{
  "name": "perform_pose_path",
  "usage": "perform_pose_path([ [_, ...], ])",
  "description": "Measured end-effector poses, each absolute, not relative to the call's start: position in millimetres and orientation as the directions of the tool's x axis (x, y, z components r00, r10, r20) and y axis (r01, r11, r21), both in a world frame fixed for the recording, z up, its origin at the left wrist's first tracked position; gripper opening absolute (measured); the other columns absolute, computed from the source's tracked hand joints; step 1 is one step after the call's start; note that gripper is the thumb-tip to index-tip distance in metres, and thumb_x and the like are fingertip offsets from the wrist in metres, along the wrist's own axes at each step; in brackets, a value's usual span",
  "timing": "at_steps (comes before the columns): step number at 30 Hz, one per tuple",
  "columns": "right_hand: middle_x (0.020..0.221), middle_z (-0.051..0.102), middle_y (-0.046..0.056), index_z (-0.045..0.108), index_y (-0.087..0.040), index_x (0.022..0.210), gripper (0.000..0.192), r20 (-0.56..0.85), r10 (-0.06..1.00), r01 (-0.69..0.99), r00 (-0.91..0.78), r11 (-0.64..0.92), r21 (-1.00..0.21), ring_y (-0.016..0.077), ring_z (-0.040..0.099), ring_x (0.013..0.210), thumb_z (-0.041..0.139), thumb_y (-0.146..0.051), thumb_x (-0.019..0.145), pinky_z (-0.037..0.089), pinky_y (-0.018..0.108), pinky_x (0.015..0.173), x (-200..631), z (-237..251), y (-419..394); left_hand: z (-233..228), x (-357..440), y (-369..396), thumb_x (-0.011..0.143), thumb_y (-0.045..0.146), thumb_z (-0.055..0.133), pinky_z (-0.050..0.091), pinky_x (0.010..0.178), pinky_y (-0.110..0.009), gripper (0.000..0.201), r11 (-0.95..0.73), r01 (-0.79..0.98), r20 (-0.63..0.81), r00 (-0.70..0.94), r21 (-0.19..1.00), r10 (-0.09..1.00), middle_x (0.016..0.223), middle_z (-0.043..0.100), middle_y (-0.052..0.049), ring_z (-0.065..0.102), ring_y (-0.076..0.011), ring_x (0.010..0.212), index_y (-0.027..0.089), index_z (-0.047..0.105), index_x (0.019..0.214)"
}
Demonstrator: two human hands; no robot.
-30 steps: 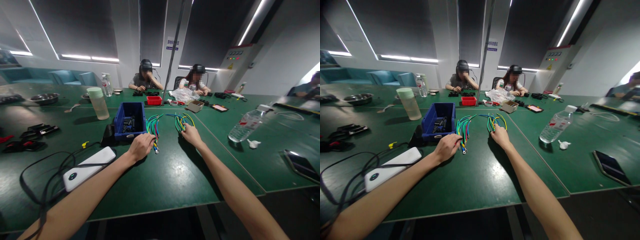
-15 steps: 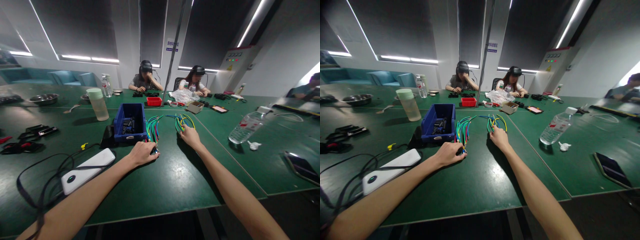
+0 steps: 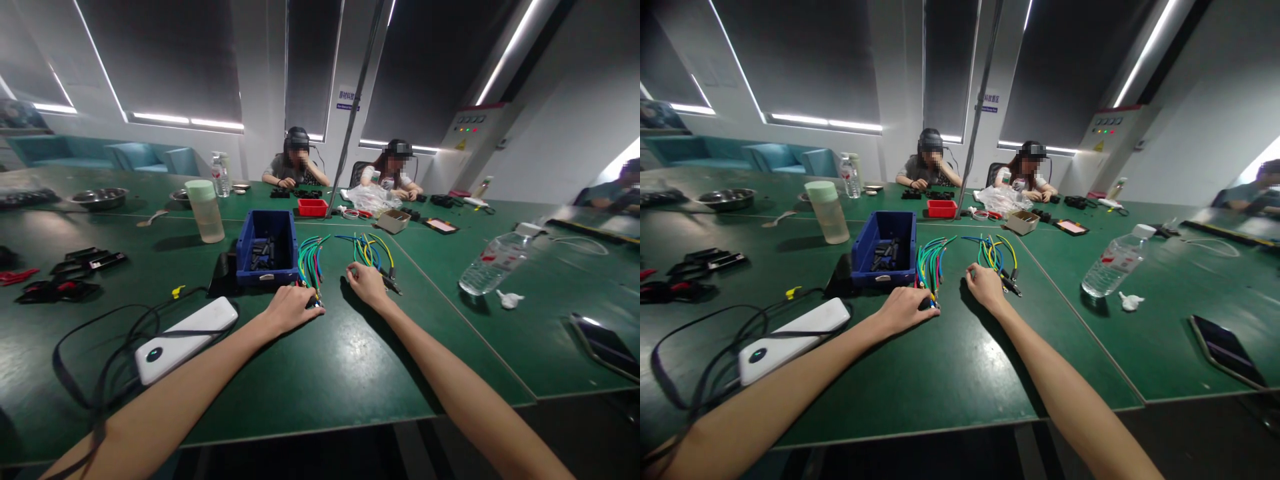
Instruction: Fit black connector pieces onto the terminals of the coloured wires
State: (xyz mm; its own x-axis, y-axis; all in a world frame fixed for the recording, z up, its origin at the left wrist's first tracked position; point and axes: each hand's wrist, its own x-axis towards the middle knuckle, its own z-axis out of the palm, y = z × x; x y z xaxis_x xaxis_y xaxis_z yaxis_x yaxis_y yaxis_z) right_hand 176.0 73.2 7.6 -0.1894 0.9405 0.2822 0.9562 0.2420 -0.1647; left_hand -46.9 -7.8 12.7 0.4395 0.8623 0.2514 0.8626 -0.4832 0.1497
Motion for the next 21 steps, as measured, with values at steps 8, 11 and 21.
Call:
perform_pose_path([
  [8, 0.089, 0.072, 0.007, 0.063, -0.021, 0.103, 0.032, 0.245, 0.929, 0.956, -0.279, 0.292, -0.015, 0.0203, 0.066, 0.083, 0.037, -0.037, 0.092, 0.039, 0.025, 0.067, 154.7, 1.8, 63.1, 10.8, -46.4, -6.1, 0.088, 0.049, 0.047, 0.044, 0.066, -0.027, 0.033, -0.435, 0.884, 0.228, 0.393, 0.172, 0.891, 0.089, 0.070, -0.007, 0.066, -0.0218, 0.083, 0.020, 0.063, 0.093],
  [11, 0.088, 0.071, 0.008, 0.063, -0.020, 0.099, 0.035, 0.243, 0.925, 0.954, -0.291, 0.298, 0.006, 0.0201, 0.066, 0.084, 0.034, -0.038, 0.094, 0.039, 0.025, 0.067, 149.7, 3.5, 60.4, 11.8, -45.5, -7.2, 0.088, 0.048, 0.046, 0.044, 0.067, -0.028, 0.033, -0.443, 0.880, 0.231, 0.401, 0.170, 0.886, 0.089, 0.070, -0.007, 0.066, -0.0221, 0.084, 0.020, 0.062, 0.094],
  [21, 0.091, 0.071, 0.012, 0.062, -0.019, 0.099, 0.041, 0.184, 0.947, 0.963, -0.263, 0.270, -0.012, 0.0241, 0.066, 0.087, 0.032, -0.046, 0.093, 0.041, 0.028, 0.069, 108.3, 13.1, 67.6, 16.1, -35.4, -8.9, 0.079, 0.061, 0.050, 0.046, 0.069, -0.031, 0.045, -0.325, 0.936, 0.210, 0.293, 0.136, 0.933, 0.084, 0.069, -0.009, 0.066, -0.0264, 0.083, 0.019, 0.064, 0.089],
])
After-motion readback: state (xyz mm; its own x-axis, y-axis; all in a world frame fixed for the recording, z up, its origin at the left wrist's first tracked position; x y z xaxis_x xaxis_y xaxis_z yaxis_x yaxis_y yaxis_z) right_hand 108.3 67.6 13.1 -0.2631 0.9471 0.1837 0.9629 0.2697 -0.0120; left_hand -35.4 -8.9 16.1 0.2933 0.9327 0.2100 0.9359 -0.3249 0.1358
